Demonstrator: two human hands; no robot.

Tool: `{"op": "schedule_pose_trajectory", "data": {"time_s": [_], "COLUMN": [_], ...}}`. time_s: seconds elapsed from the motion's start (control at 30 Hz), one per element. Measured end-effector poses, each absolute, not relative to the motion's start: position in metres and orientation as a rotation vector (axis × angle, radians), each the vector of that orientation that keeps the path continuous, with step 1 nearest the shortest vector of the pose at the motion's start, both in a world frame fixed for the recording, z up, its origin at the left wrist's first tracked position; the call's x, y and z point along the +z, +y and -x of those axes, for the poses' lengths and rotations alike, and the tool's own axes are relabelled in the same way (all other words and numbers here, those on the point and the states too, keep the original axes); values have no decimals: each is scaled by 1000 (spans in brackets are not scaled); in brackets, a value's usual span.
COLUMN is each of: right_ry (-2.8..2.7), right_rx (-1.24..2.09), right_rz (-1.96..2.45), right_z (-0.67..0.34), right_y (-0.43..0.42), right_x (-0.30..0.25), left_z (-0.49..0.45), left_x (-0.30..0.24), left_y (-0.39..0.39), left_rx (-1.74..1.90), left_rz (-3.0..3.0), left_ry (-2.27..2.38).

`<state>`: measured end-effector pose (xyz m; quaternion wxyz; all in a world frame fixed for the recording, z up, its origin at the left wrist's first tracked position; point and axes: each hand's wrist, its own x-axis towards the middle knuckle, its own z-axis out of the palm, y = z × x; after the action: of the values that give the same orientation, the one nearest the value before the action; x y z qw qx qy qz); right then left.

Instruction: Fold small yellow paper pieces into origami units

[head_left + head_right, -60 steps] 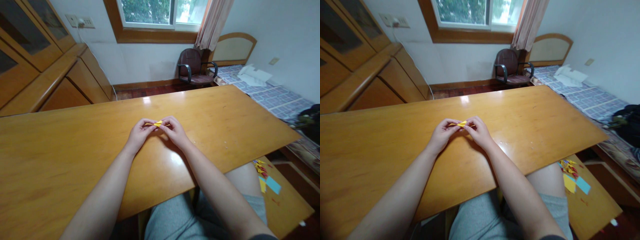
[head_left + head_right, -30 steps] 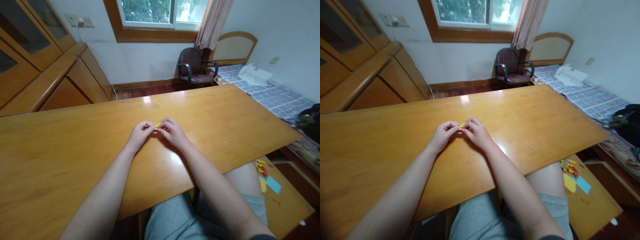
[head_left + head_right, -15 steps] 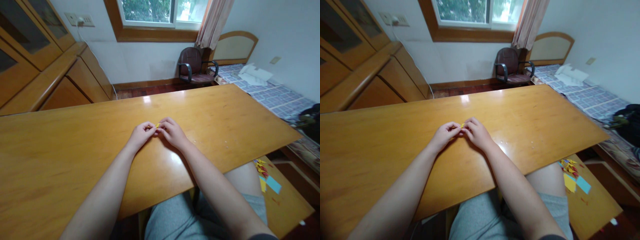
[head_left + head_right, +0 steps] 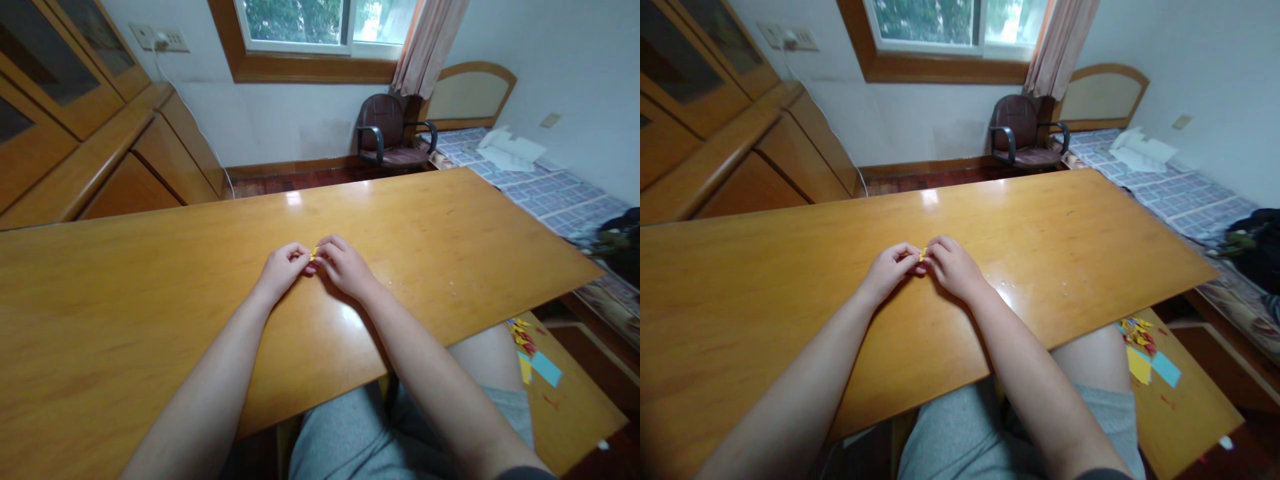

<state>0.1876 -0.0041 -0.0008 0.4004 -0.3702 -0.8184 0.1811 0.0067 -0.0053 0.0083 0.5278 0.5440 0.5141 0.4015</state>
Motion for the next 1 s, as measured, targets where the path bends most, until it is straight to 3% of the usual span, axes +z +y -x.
{"op": "schedule_pose_trajectory", "data": {"time_s": [1.0], "right_ry": [-1929], "right_rx": [578], "right_rz": [989], "right_z": [-189], "right_y": [-3], "right_x": [-1], "left_z": [-5], "left_x": [5], "left_y": [-6], "left_rx": [927], "left_rz": [-1234], "left_ry": [1131]}}
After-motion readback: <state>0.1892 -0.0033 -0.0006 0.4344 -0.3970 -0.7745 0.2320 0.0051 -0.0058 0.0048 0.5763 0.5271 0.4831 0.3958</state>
